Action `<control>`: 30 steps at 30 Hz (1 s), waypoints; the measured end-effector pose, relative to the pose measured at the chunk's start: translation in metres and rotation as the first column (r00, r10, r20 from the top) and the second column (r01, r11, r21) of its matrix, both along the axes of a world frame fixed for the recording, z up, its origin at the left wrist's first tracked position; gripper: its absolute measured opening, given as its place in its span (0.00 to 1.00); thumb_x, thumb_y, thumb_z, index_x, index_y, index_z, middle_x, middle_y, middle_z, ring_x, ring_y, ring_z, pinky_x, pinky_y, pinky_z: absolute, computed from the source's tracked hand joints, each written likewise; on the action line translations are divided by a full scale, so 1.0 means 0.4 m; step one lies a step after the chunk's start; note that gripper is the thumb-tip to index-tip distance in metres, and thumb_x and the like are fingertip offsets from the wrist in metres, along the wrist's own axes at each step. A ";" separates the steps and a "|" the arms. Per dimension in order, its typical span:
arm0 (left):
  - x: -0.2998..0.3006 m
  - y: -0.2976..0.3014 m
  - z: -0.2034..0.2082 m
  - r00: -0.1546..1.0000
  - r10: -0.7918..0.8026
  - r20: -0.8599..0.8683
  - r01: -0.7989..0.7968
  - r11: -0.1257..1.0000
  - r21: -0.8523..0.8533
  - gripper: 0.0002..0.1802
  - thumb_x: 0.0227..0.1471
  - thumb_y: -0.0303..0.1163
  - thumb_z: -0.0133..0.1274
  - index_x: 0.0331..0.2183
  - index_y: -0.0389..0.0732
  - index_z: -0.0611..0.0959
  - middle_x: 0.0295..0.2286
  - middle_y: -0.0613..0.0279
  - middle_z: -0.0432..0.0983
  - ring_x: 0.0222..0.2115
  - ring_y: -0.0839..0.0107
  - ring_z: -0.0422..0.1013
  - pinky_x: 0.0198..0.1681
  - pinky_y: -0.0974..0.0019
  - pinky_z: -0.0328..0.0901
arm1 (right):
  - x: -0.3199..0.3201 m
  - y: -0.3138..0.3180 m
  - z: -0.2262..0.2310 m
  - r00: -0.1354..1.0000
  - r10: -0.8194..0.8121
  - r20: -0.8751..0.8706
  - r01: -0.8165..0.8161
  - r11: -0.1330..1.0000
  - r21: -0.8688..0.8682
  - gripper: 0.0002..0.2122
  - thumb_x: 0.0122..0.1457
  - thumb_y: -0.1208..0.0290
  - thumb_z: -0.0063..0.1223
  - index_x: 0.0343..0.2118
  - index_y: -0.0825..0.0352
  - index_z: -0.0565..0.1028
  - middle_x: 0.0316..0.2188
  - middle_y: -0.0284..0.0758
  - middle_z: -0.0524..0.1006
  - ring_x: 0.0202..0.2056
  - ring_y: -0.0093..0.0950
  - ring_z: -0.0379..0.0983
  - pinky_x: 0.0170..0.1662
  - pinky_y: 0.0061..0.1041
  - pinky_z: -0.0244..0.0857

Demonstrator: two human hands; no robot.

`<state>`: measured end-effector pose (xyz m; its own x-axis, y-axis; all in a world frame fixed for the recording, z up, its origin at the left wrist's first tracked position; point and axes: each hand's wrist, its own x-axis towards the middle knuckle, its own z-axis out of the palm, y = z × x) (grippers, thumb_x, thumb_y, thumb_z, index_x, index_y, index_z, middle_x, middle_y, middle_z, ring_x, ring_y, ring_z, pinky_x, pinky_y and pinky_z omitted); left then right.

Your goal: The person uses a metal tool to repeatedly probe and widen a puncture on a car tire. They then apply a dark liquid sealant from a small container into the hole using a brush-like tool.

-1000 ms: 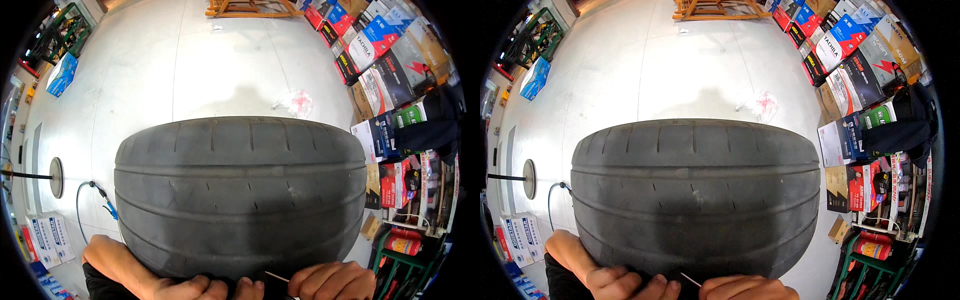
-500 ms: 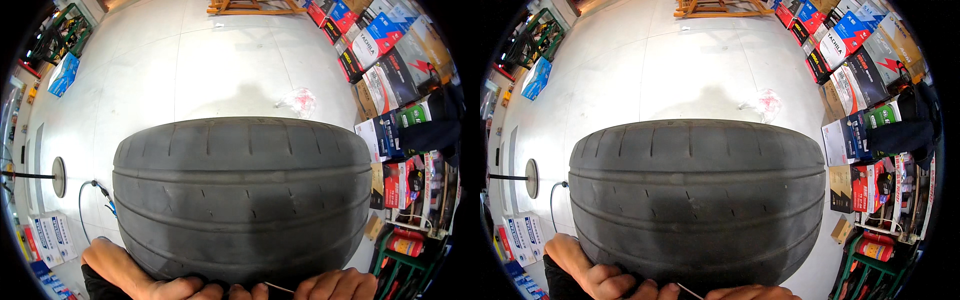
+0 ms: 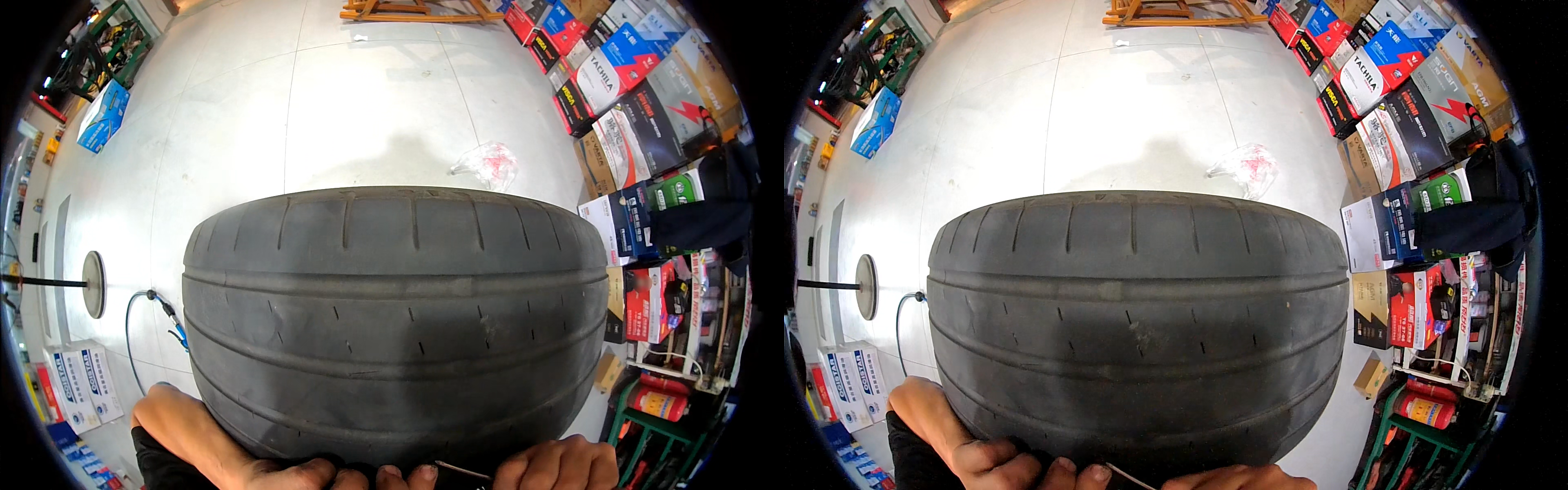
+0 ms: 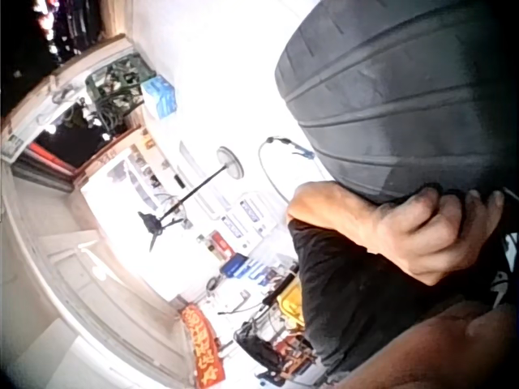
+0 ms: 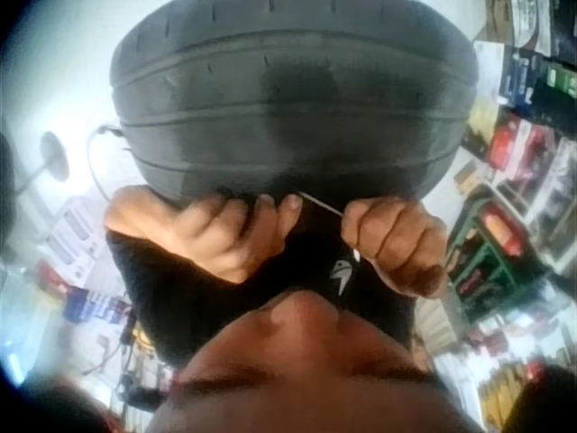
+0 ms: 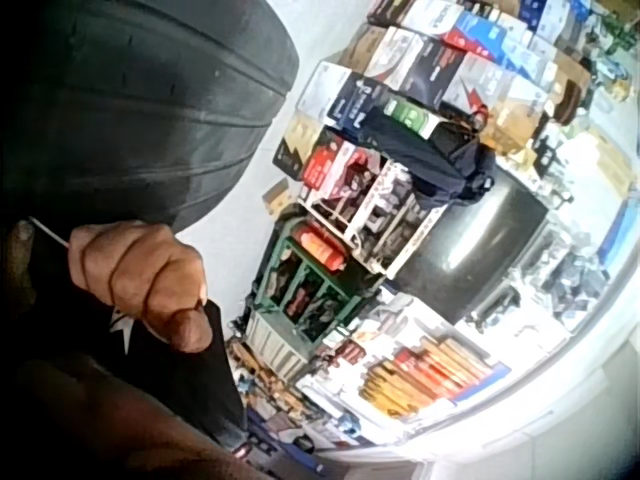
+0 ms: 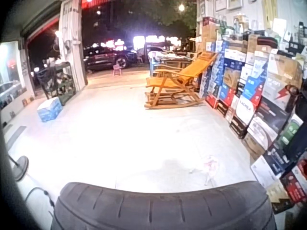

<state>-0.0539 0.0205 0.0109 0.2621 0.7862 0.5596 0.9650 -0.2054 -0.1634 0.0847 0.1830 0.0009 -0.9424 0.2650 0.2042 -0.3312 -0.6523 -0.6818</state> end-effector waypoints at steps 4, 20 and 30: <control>0.013 -0.015 0.016 0.999 0.037 -0.005 -0.038 0.999 -0.017 0.13 0.47 0.34 0.45 0.29 0.42 0.83 0.24 0.67 0.68 0.22 0.76 0.59 0.22 0.75 0.52 | -0.005 -0.010 0.007 0.999 0.024 -0.038 -0.025 0.999 -0.024 0.22 0.59 0.59 0.42 0.09 0.58 0.54 0.08 0.27 0.59 0.12 0.23 0.54 0.21 0.23 0.54; 0.003 -0.006 -0.001 1.000 0.009 0.012 -0.009 1.000 -0.027 0.14 0.46 0.35 0.44 0.30 0.44 0.83 0.25 0.69 0.68 0.23 0.76 0.60 0.25 0.74 0.53 | -0.017 -0.017 0.024 0.998 -0.064 0.013 0.061 0.984 0.168 0.22 0.59 0.65 0.40 0.09 0.57 0.50 0.05 0.27 0.55 0.07 0.22 0.48 0.16 0.24 0.48; 0.057 -0.008 0.012 0.969 0.176 0.175 -0.168 0.984 -0.058 0.13 0.37 0.28 0.50 0.30 0.40 0.82 0.27 0.65 0.70 0.22 0.75 0.61 0.22 0.75 0.54 | -0.028 -0.042 0.041 0.979 -0.197 0.060 0.172 0.942 0.287 0.22 0.58 0.65 0.42 0.07 0.59 0.54 0.06 0.29 0.56 0.08 0.24 0.49 0.16 0.26 0.48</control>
<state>-0.0312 0.0173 0.0158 0.0197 0.8346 0.5505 0.9991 -0.0369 0.0202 0.0734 0.1661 0.0171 -0.8996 0.3802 0.2150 -0.3596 -0.3652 -0.8587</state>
